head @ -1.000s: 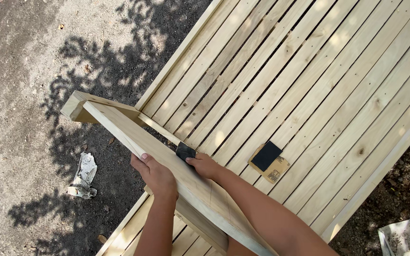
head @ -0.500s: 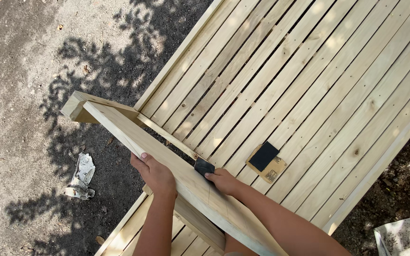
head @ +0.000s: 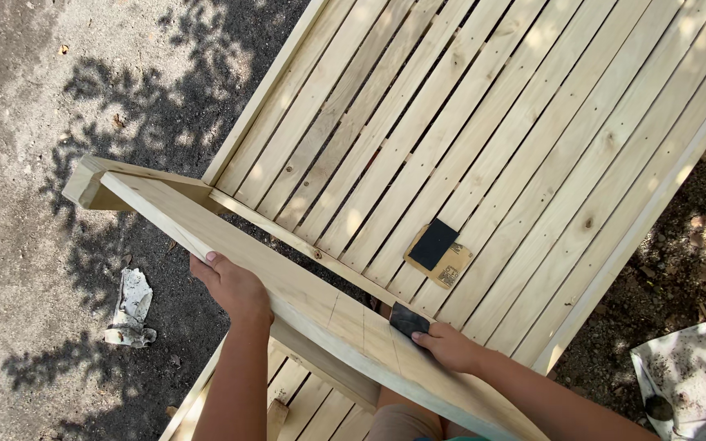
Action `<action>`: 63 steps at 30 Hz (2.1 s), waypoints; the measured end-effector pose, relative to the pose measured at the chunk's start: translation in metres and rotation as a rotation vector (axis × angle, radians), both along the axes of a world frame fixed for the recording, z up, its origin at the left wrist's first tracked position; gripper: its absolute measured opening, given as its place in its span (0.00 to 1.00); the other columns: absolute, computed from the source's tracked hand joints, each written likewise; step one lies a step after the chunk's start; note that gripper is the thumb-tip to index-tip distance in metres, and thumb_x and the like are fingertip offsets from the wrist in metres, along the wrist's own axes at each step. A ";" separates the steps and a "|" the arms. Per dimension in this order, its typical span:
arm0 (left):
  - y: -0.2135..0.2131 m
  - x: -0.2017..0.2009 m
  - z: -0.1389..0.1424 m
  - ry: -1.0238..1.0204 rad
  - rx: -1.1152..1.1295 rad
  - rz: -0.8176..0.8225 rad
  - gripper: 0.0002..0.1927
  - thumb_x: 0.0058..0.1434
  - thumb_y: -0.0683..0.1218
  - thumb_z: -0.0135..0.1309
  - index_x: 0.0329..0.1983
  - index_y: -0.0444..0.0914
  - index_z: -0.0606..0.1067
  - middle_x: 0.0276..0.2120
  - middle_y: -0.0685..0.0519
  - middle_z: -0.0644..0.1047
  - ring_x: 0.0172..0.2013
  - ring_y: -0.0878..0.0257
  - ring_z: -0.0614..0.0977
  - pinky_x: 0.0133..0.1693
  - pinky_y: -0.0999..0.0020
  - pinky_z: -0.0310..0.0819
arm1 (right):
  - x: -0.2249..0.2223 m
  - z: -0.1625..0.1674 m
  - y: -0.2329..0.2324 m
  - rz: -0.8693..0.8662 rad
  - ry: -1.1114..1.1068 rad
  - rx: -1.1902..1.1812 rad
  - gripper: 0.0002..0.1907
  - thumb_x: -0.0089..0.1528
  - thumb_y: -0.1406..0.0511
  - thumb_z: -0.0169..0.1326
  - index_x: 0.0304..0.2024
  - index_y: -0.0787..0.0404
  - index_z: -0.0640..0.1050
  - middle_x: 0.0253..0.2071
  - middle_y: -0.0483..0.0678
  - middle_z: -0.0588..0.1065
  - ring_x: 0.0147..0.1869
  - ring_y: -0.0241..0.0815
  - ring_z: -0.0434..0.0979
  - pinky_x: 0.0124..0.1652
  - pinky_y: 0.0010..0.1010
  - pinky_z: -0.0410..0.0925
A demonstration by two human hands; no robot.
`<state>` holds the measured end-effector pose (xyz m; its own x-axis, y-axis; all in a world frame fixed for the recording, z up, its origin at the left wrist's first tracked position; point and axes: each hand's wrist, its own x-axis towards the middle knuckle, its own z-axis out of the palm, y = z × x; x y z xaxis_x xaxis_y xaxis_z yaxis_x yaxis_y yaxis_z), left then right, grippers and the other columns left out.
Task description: The person sands the edges and rails of unfinished slatted wooden furniture frames outdoors, rubbing a sanding block along the wood surfaces by hand. They reposition around the frames and at the end hold a rail against a support block while sanding its edge.
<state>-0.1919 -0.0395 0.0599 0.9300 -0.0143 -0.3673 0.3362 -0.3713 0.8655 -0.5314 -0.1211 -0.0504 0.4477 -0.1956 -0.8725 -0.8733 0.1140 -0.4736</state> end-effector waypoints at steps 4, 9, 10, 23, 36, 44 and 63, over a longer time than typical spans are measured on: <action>0.001 -0.001 0.004 0.041 0.000 0.013 0.28 0.75 0.54 0.27 0.76 0.45 0.48 0.67 0.46 0.64 0.60 0.55 0.73 0.59 0.60 0.67 | -0.020 0.002 0.005 0.022 0.045 -0.020 0.30 0.65 0.47 0.50 0.34 0.71 0.79 0.34 0.56 0.78 0.39 0.46 0.77 0.44 0.38 0.69; 0.001 0.002 0.005 0.113 0.088 0.024 0.28 0.74 0.55 0.26 0.76 0.48 0.48 0.66 0.47 0.65 0.59 0.54 0.72 0.58 0.58 0.68 | 0.139 0.017 0.005 0.055 -0.214 -0.008 0.30 0.66 0.46 0.47 0.41 0.69 0.79 0.41 0.60 0.78 0.45 0.53 0.77 0.47 0.40 0.68; 0.002 0.003 0.005 0.096 0.078 0.017 0.28 0.74 0.55 0.26 0.76 0.48 0.48 0.66 0.47 0.64 0.59 0.54 0.72 0.58 0.57 0.68 | 0.174 0.019 0.006 0.042 -0.288 -0.042 0.32 0.66 0.44 0.47 0.42 0.69 0.79 0.44 0.60 0.78 0.48 0.53 0.77 0.49 0.38 0.68; 0.012 0.003 -0.006 0.035 0.037 -0.011 0.26 0.75 0.54 0.27 0.75 0.46 0.49 0.66 0.47 0.65 0.59 0.56 0.72 0.59 0.58 0.66 | -0.059 0.039 0.015 -0.183 -0.041 0.248 0.26 0.66 0.49 0.50 0.34 0.65 0.84 0.23 0.46 0.73 0.29 0.37 0.68 0.33 0.32 0.65; 0.008 0.004 -0.003 0.061 0.024 0.012 0.28 0.74 0.55 0.27 0.76 0.45 0.49 0.67 0.45 0.65 0.60 0.53 0.73 0.57 0.57 0.70 | 0.193 0.053 0.011 -0.007 -0.485 0.088 0.32 0.68 0.46 0.46 0.31 0.70 0.78 0.28 0.54 0.75 0.33 0.43 0.73 0.38 0.37 0.68; 0.001 0.003 0.001 0.051 -0.036 0.024 0.28 0.74 0.53 0.28 0.76 0.43 0.49 0.68 0.44 0.62 0.61 0.53 0.73 0.58 0.59 0.69 | -0.080 0.064 0.011 -0.212 -0.095 0.317 0.20 0.67 0.52 0.48 0.34 0.60 0.81 0.24 0.39 0.71 0.30 0.31 0.66 0.36 0.28 0.64; -0.002 0.004 -0.001 0.009 0.059 -0.001 0.28 0.75 0.53 0.27 0.76 0.43 0.49 0.67 0.42 0.64 0.60 0.51 0.73 0.59 0.58 0.67 | -0.038 0.092 0.021 -0.307 -0.366 0.376 0.18 0.67 0.54 0.48 0.47 0.58 0.81 0.35 0.38 0.71 0.41 0.27 0.65 0.44 0.22 0.63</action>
<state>-0.1876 -0.0411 0.0591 0.9268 0.0065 -0.3755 0.3430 -0.4216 0.8394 -0.5698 -0.0997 0.0421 0.7038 -0.0716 -0.7068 -0.5617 0.5529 -0.6154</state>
